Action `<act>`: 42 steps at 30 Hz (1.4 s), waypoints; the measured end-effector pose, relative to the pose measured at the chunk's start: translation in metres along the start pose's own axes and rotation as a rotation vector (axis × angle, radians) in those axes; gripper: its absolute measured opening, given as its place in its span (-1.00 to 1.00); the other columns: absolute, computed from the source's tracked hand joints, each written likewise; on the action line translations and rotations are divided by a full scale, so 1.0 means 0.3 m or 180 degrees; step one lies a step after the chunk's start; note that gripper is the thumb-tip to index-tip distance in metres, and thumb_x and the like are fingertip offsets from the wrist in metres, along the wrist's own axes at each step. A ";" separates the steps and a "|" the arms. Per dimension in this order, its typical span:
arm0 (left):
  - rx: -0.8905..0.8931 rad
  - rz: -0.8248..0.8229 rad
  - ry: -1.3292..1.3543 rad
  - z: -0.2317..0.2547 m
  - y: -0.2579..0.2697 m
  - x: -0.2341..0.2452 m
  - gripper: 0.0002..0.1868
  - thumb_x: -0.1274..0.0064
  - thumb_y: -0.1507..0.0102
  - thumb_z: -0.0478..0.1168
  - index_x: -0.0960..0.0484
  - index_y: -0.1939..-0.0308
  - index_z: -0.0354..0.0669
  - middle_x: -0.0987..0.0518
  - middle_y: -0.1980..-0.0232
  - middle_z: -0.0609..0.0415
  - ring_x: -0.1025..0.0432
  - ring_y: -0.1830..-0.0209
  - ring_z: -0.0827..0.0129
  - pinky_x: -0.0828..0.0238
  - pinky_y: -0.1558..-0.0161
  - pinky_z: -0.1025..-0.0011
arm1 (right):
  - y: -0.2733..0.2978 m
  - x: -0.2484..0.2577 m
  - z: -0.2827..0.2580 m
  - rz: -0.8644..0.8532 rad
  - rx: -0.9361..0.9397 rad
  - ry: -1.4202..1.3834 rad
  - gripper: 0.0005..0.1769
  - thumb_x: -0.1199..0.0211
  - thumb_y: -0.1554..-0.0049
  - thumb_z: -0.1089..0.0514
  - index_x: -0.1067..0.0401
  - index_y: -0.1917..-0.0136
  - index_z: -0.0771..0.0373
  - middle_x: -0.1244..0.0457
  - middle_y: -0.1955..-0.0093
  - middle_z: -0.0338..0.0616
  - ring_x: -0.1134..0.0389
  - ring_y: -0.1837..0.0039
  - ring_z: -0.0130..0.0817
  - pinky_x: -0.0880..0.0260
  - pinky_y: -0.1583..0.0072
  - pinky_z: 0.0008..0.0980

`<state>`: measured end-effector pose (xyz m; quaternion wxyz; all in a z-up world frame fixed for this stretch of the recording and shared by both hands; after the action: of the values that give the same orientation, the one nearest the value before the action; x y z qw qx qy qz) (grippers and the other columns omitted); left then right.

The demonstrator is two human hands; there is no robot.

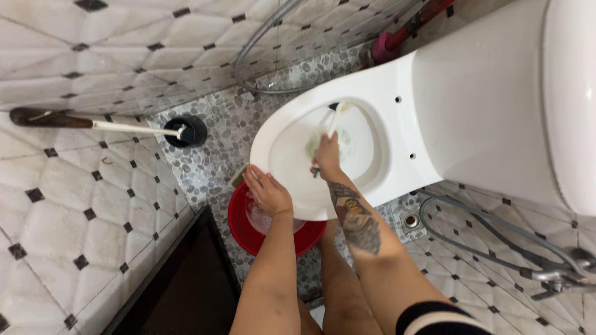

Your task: The person scrubs a toilet bowl with a brush using soapy water from a basin, then rinses the toilet and brush with a handheld sprayer.

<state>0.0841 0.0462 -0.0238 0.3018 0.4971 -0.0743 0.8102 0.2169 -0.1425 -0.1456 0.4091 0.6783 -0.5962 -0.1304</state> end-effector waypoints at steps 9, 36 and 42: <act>-0.0032 -0.0195 -0.0001 0.016 -0.022 -0.022 -0.41 0.29 -0.50 -0.13 -0.05 -0.60 -0.20 -0.07 -0.63 -0.10 0.10 -0.65 -0.12 -0.08 -0.46 -0.05 | 0.445 0.131 0.042 -0.3152 0.0435 0.4375 -0.21 -0.06 -0.25 0.05 0.17 -0.63 0.18 -0.32 -0.27 0.05 -0.36 -0.22 -0.06 -0.37 -0.22 -0.13; -0.1253 -0.2011 -0.1315 0.256 0.256 -0.170 -0.19 0.32 -0.36 0.11 0.16 -0.62 -0.07 0.25 -0.69 -0.08 0.45 -0.67 -0.01 0.64 -0.54 -0.06 | -0.028 0.511 -0.320 -0.0506 0.0682 0.6231 -0.44 -0.21 -0.17 0.23 -0.31 -0.44 0.11 -0.40 -0.19 -0.14 -0.50 -0.12 -0.08 -0.56 0.09 -0.01; -0.1486 -0.2185 -0.1482 0.210 0.226 -0.162 -0.16 0.27 -0.34 0.10 0.15 -0.62 -0.10 0.25 -0.69 -0.07 0.46 -0.67 -0.01 0.61 -0.54 -0.11 | 0.065 0.467 -0.119 -0.1394 0.0814 0.5698 -0.68 -0.16 -0.20 0.22 -0.42 -0.24 0.12 -0.41 -0.09 -0.04 -0.49 -0.11 -0.05 -0.50 -0.01 -0.08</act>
<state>0.1097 -0.0551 -0.0217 0.6310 0.5801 -0.1515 0.4923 0.2627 -0.2557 -0.0656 0.6050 0.6636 0.0729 0.4338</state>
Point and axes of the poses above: each hand's wrist, its own y-axis away from the middle knuckle, its own x-axis out of the back of the hand, z = x × y, the point moved 8 cm from there along -y, towards the middle knuckle
